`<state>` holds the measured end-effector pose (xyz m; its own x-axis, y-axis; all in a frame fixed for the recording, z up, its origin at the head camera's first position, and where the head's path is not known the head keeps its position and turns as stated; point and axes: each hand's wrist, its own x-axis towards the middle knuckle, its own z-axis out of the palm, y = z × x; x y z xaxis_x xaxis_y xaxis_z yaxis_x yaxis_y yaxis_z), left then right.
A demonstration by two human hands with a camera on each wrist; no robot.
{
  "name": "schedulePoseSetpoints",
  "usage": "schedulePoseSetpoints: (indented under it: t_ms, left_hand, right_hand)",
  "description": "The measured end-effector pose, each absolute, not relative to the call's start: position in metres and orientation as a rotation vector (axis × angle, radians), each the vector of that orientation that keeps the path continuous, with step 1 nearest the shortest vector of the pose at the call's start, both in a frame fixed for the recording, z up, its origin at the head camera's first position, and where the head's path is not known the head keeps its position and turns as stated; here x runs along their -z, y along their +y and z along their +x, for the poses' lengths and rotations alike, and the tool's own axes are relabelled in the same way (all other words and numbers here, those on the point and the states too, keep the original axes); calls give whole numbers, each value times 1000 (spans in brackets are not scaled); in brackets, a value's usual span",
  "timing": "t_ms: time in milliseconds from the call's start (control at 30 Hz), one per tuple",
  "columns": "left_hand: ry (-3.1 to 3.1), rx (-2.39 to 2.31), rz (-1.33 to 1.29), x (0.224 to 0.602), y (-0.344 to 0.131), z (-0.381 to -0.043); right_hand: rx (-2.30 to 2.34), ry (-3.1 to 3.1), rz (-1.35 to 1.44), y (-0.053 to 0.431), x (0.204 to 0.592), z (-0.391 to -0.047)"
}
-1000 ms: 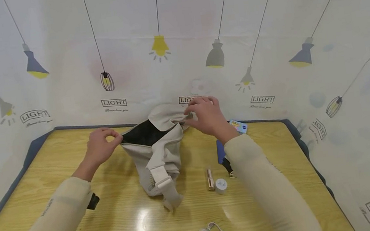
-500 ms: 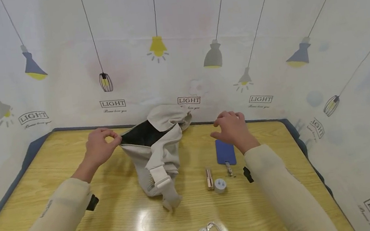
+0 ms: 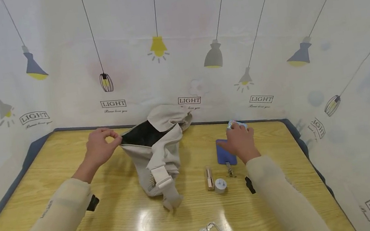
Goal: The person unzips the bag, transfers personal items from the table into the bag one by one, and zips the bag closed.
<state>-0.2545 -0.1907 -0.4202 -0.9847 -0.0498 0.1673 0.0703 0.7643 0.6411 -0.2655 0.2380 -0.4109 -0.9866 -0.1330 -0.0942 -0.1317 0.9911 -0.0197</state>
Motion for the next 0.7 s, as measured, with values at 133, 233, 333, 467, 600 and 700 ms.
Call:
schedulePoseSetpoints:
  t_ms: [133, 233, 333, 467, 600, 700]
  left_hand:
    - [-2777, 1036, -19, 420, -189, -255]
    - [-2774, 1046, -26, 421, -189, -255]
    - [-2774, 1056, -28, 422, -189, -255]
    - [-2771, 1064, -21, 424, -190, -255]
    - [-2763, 1063, -15, 425, -190, -256]
    - [-2756, 1062, -18, 425, -189, -256]
  right_hand:
    - [32, 3001, -121, 244, 426, -262]
    - [56, 2975, -83, 248, 441, -260]
    - [85, 2948, -27, 250, 454, -257]
    - [119, 2925, 35, 250, 466, -257]
    - [150, 2923, 43, 249, 473, -258]
    - [196, 2927, 45, 249, 476, -259]
